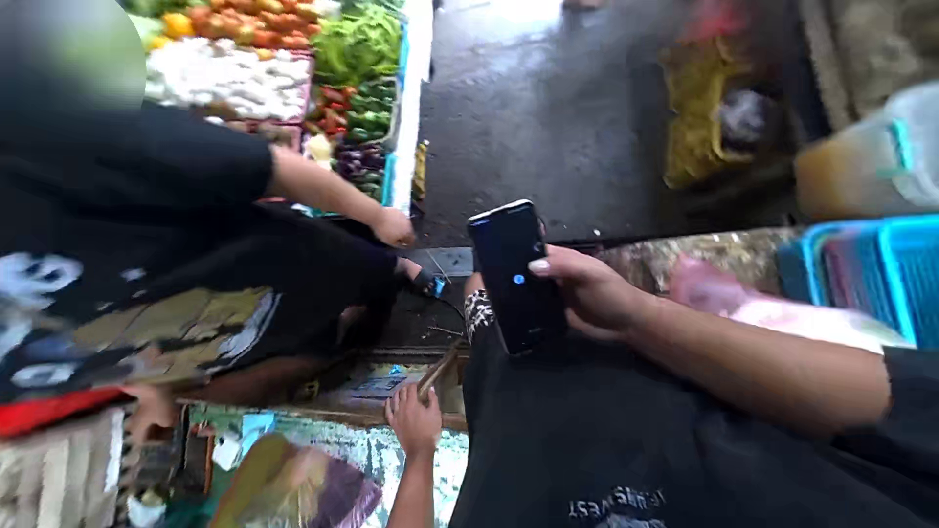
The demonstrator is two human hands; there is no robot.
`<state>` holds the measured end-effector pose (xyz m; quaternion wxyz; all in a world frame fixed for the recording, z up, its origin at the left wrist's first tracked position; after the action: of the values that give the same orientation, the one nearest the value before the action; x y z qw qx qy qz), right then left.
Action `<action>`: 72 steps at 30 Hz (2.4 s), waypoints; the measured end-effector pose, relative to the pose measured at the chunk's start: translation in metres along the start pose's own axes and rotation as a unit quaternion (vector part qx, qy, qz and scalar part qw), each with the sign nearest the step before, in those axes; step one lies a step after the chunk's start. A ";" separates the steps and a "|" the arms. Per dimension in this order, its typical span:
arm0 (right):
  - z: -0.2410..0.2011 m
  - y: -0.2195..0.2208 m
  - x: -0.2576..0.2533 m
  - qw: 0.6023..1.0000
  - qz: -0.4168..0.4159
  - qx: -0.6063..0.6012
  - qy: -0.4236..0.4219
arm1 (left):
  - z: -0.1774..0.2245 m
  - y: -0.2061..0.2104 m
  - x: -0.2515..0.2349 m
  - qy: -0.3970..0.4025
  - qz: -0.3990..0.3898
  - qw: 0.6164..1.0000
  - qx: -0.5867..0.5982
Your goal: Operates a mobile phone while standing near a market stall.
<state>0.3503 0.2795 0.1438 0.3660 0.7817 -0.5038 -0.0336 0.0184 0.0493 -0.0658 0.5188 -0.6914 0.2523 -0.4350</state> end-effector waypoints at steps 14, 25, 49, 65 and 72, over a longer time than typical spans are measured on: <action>0.016 -0.023 -0.011 0.998 0.063 -0.026 0.014 | 0.006 -0.005 0.001 0.008 -0.031 0.999 -0.029; 0.016 -0.024 -0.011 0.998 0.054 -0.018 0.013 | 0.002 -0.001 0.001 0.009 -0.043 0.999 -0.027; 0.010 -0.032 -0.008 0.997 0.076 -0.018 0.003 | 0.001 0.003 0.000 0.008 -0.031 0.999 -0.035; 0.014 -0.039 -0.001 0.994 0.109 0.018 0.017 | 0.003 0.000 0.003 0.004 -0.038 0.999 -0.035; 0.003 -0.037 -0.006 0.994 0.103 -0.019 -0.004 | 0.000 0.005 0.001 0.005 -0.026 0.999 -0.039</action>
<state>0.3743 0.2907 0.1169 0.3804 0.7184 -0.5824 -0.0082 0.0197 0.0471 -0.0703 0.4786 -0.7151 0.2535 -0.4419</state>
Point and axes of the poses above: each hand's wrist, its own x-axis away from the middle knuckle, its own y-axis out of the palm, z = x × y, the point moved 7 cm from there along -x, towards the middle knuckle, and after that the axes turned 7 degrees about -y, right-handed, at the moved point
